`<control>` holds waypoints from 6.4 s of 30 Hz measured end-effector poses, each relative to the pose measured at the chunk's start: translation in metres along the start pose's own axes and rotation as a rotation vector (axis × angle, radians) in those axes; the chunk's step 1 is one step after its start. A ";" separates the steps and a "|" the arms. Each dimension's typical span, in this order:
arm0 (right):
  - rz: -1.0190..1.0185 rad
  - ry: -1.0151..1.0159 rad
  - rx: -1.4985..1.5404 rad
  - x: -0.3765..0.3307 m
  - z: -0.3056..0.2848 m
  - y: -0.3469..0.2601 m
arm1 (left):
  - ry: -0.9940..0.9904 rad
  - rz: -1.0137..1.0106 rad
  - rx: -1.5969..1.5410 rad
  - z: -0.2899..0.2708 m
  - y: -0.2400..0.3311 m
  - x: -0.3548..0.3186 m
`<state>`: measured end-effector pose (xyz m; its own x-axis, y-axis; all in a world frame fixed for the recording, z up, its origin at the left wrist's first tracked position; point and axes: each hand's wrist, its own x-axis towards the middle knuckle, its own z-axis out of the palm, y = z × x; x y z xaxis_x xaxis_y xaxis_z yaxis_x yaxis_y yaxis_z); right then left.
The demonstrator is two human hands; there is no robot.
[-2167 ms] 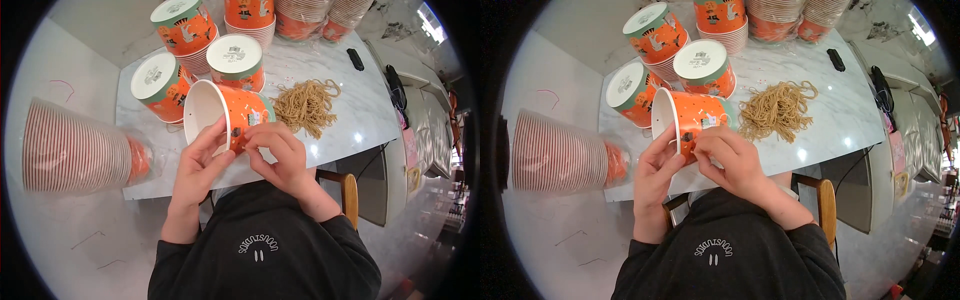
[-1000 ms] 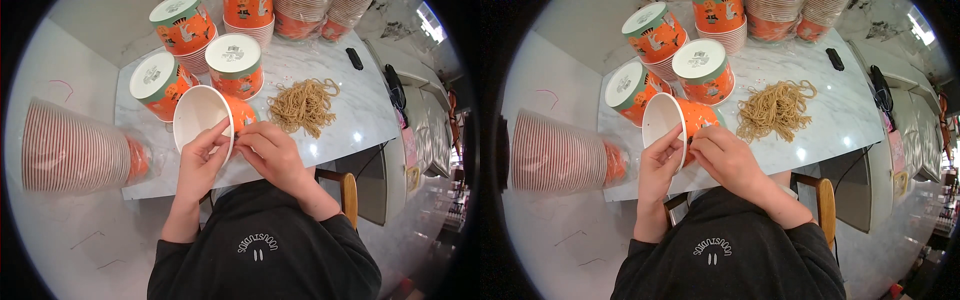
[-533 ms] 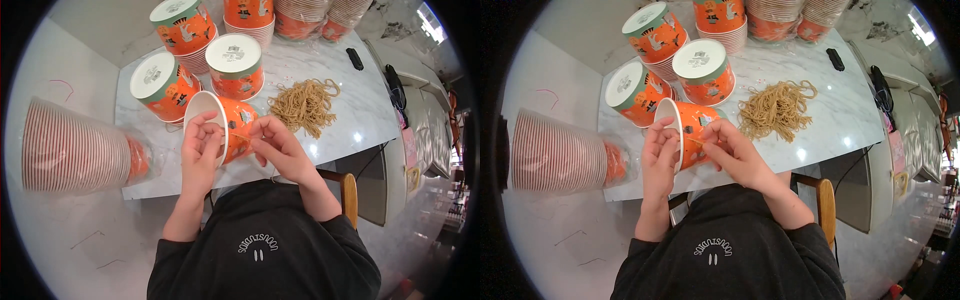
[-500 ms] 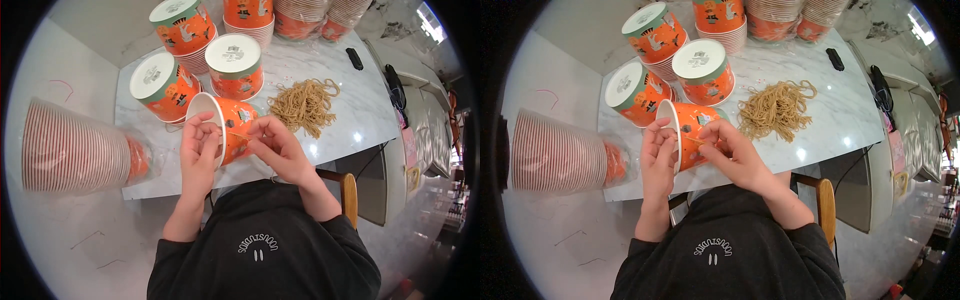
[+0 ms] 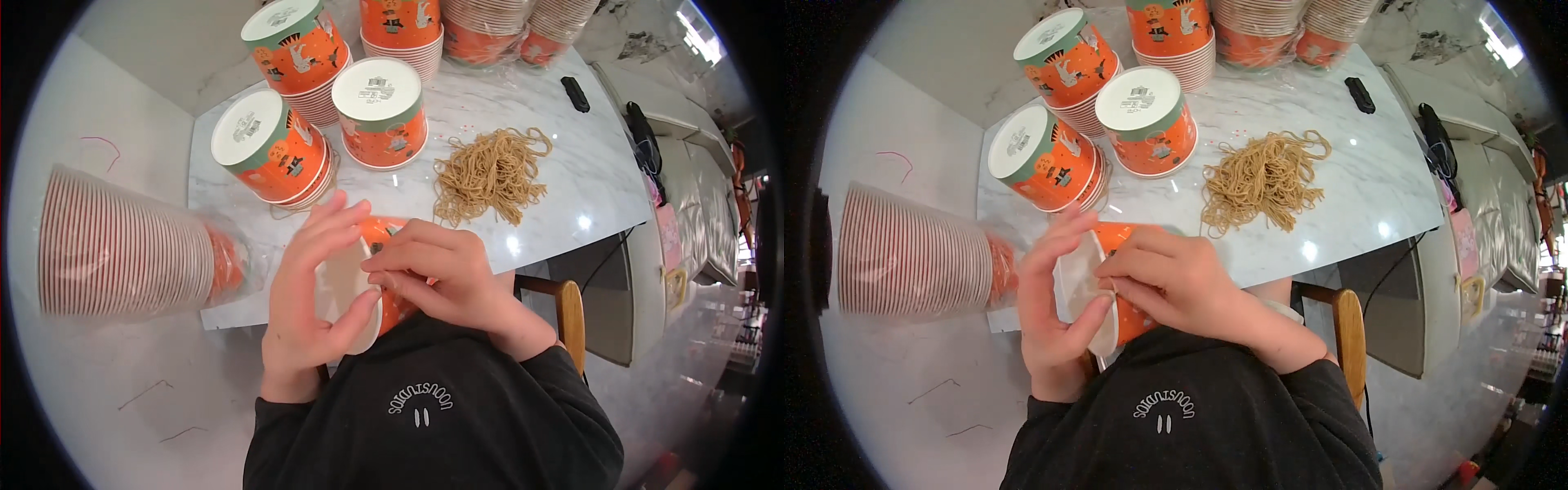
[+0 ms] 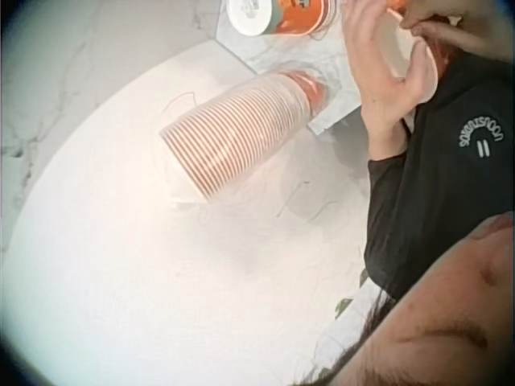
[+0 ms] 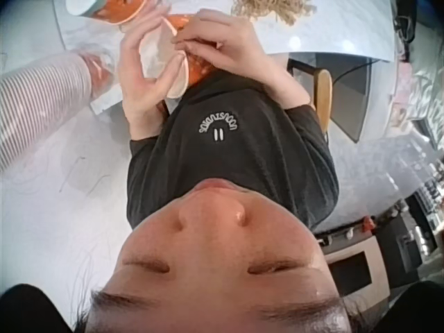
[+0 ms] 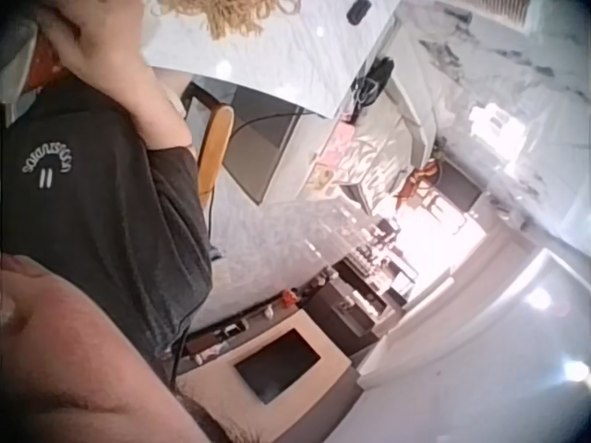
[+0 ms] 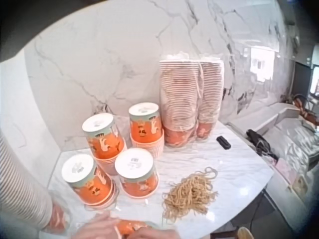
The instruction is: Tying rubber bands around paper cups.
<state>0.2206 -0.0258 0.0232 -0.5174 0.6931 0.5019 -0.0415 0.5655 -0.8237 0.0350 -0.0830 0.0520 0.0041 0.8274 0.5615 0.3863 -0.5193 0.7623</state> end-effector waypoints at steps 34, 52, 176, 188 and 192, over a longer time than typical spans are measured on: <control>0.118 -0.092 -0.439 -0.017 -0.063 0.025 | -0.207 -0.754 -0.496 0.015 -0.059 -0.005; 0.350 -0.073 0.217 0.004 -0.026 0.065 | -0.166 -0.772 -0.653 0.004 -0.071 -0.008; 0.036 0.163 -0.326 0.008 0.016 0.032 | -0.230 -0.795 -0.599 -0.001 -0.085 -0.005; 0.169 0.088 -0.093 0.009 0.009 0.028 | -0.257 -0.884 -0.686 -0.006 -0.081 0.000; 0.165 0.028 -0.057 0.009 0.006 0.029 | -0.275 -0.792 -0.628 -0.005 -0.083 -0.003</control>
<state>0.2093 -0.0061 0.0024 -0.4894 0.7901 0.3690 0.0910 0.4671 -0.8795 -0.0019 -0.0433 -0.0115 0.1993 0.9585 -0.2038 -0.1781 0.2399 0.9543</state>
